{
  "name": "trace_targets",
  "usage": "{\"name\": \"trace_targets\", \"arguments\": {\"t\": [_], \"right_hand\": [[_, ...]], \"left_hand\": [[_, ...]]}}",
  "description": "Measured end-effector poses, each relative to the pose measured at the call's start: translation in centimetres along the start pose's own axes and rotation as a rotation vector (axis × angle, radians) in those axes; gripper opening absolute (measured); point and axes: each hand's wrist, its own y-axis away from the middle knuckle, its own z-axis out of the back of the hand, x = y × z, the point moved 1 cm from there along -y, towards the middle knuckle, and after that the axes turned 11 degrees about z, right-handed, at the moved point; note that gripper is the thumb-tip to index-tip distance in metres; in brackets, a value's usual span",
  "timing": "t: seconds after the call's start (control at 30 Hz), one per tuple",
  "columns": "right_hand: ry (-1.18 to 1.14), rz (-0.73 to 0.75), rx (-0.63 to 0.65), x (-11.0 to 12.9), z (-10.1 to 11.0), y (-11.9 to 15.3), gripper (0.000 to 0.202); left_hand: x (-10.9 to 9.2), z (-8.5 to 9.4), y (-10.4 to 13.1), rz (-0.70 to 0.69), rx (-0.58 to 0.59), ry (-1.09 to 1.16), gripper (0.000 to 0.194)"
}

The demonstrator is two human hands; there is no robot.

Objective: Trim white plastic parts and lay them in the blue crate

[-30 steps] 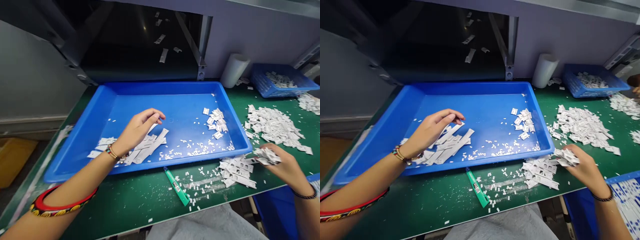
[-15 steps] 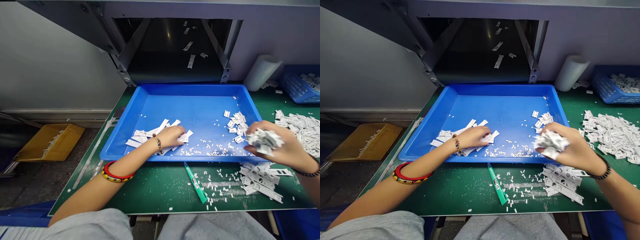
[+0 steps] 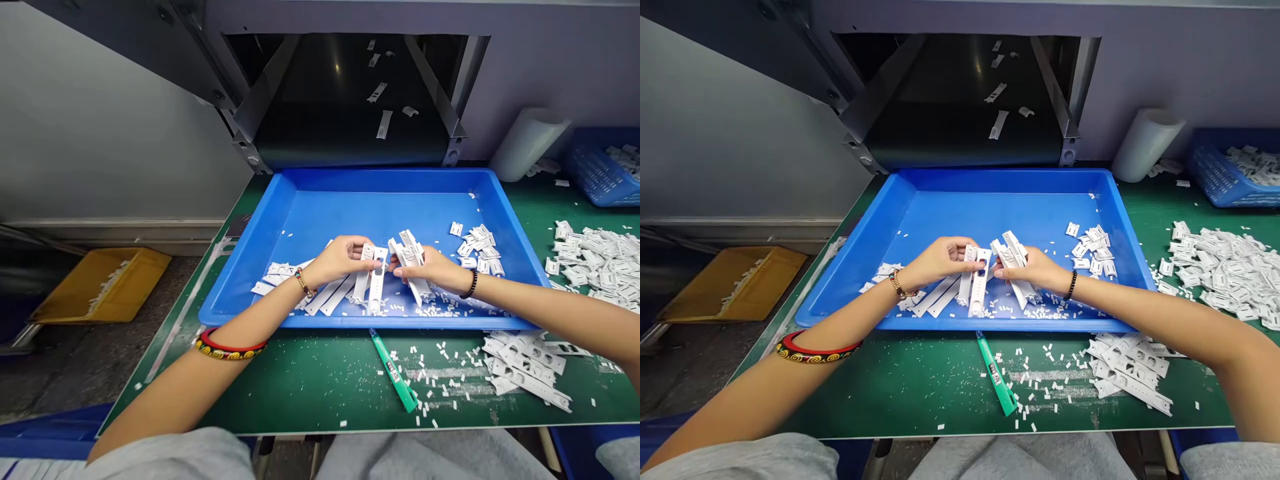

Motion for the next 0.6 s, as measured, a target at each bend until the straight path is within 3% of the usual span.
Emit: {"name": "trace_targets", "arguments": {"t": [0.23,0.47,0.6], "right_hand": [[-0.030,0.025,0.062,-0.3,-0.9,0.2,0.045],[0.263,0.179,0.004,1.0,-0.2,0.4,0.038],[0.439,0.338,-0.044,1.5,-0.2,0.9,0.032]], "left_hand": [[0.0,-0.4,-0.1,-0.040,-0.057,-0.018,0.036],[-0.2,0.1,0.1,-0.186,-0.160,-0.116,0.030],[-0.2,0.2,0.2,-0.174,-0.162,-0.081,0.029]]}}
